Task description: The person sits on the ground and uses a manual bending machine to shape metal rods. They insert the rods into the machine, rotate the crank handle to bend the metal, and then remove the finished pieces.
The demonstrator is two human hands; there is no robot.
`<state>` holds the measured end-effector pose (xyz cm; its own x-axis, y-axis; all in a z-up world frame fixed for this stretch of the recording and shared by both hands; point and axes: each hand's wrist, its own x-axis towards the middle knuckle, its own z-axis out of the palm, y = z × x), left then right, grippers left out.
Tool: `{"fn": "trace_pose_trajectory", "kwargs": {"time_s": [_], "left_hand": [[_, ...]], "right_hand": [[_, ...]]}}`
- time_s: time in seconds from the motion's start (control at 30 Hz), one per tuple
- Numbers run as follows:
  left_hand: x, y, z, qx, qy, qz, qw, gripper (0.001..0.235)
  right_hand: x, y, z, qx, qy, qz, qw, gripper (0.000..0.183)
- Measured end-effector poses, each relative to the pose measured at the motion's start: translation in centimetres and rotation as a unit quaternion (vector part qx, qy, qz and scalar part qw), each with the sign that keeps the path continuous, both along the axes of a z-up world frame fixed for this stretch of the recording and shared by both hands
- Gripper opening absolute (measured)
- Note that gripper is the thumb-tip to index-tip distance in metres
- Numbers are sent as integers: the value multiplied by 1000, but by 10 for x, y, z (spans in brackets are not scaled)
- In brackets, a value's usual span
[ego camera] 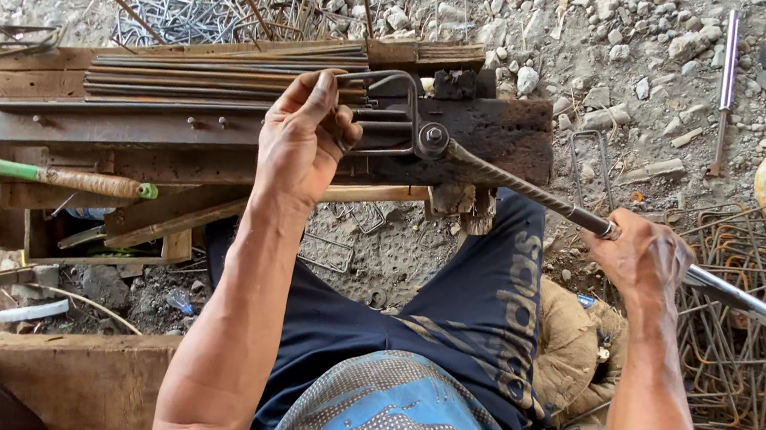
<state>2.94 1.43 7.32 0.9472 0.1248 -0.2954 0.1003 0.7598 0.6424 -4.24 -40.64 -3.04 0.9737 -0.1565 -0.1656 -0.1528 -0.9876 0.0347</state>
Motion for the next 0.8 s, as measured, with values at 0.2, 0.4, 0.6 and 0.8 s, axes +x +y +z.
{"fn": "trace_pose_trajectory", "kwargs": {"time_s": [0.2, 0.4, 0.6, 0.8], "left_hand": [[10, 2, -25, -17, 23, 21, 999, 15], [22, 5, -44, 322, -157, -9, 934, 13], [16, 4, -37, 479, -191, -2, 857, 10], [8, 8, -49, 512, -229, 12, 828, 8]], "right_hand": [[0, 0, 2, -4, -9, -5, 1000, 43], [-2, -1, -1, 5, -13, -1, 1000, 45], [-2, -5, -5, 4, -11, -4, 1000, 46], [2, -4, -2, 3, -6, -15, 1000, 45]]}}
